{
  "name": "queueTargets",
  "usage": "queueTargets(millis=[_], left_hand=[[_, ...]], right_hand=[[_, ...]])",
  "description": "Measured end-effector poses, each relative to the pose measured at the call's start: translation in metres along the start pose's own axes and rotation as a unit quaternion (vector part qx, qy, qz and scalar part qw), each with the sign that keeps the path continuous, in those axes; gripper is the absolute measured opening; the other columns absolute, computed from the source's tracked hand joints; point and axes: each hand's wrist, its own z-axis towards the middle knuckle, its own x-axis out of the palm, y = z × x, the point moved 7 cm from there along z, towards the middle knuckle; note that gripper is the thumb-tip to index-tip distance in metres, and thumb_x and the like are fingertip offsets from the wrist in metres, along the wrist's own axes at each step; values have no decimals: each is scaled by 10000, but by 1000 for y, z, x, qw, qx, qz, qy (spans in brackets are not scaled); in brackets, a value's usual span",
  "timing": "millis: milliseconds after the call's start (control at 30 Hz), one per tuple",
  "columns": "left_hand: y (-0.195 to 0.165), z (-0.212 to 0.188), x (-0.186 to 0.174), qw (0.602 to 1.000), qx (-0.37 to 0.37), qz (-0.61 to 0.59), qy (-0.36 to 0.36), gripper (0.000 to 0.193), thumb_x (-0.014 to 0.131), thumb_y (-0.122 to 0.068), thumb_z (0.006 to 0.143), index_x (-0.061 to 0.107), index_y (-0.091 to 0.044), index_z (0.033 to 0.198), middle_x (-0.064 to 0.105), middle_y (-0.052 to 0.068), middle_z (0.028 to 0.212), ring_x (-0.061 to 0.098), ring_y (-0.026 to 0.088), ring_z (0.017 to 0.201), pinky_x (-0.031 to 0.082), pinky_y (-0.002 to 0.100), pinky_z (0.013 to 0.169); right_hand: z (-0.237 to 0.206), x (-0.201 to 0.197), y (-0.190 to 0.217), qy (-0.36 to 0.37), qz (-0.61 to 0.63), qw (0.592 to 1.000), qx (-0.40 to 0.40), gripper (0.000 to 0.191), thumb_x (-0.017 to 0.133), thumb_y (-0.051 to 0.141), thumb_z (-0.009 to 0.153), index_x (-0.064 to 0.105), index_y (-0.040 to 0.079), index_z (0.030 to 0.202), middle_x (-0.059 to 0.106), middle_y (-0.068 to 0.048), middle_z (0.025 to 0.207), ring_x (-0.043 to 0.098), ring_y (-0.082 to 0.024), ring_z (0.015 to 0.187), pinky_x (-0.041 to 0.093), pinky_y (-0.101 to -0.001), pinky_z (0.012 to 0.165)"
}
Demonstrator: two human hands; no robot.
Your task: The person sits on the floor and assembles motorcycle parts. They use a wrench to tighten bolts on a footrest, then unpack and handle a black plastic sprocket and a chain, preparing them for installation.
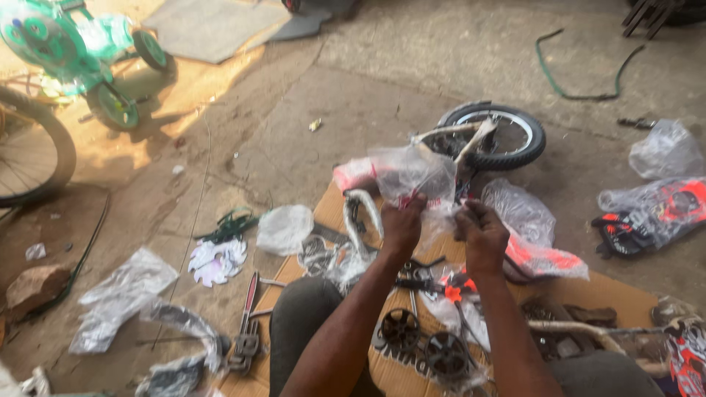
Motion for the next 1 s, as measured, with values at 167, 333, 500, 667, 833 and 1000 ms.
queueTargets(millis=[167, 333, 500, 667, 833, 1000], left_hand=[[-21, -15, 18, 988, 9, 112, 103, 312, 789, -246, 860, 740, 8, 1035, 758, 71, 896, 683, 123, 785, 540, 306, 704], [-15, -25, 27, 982, 22, 100, 161, 331, 808, -241, 847, 702, 11, 1034, 752, 85, 878, 692, 128, 758, 569, 302, 664], [3, -21, 26, 986, 5, 89, 142, 256, 734, -219, 903, 687, 16, 993, 721, 86, 781, 681, 141, 673, 544, 313, 587], [7, -12, 10, 992, 25, 109, 62, 231, 721, -220, 923, 743, 5, 967, 747, 73, 776, 685, 141, 699, 531, 338, 619], [12, -8, 13, 935, 21, 320, 155, 284, 673, -340, 942, 725, -61, 956, 729, 149, 789, 729, 287, 734, 547, 428, 674], [18, -24, 17, 873, 61, 444, 193, 260, 677, -288, 866, 738, -49, 947, 733, 210, 879, 715, 407, 862, 558, 501, 750]], right_hand=[[-1, -3, -4, 15, -6, 1000, 10, 235, 700, 39, 926, 675, -8, 1155, 682, -22, 943, 612, -88, 718, 526, -260, 644], [-6, 3, -9, 79, -71, 994, -5, 153, 667, 109, 1019, 668, -20, 1102, 703, -16, 905, 633, -76, 760, 524, -243, 693], [-12, 20, -6, 108, -101, 989, -13, 144, 666, 114, 988, 708, -2, 1063, 672, -16, 842, 598, -73, 728, 509, -255, 658], [-18, 28, 15, 102, -98, 989, -34, 263, 702, 100, 938, 681, -1, 1179, 720, -30, 998, 640, -79, 846, 518, -251, 735], [-13, 32, 26, 95, -30, 995, -19, 515, 680, 162, 915, 488, 83, 1386, 701, -16, 1111, 670, -72, 962, 539, -256, 774], [-11, 38, -4, 149, -31, 988, 32, 445, 695, 146, 943, 564, 37, 1354, 717, -40, 1091, 669, -88, 933, 550, -263, 807]])
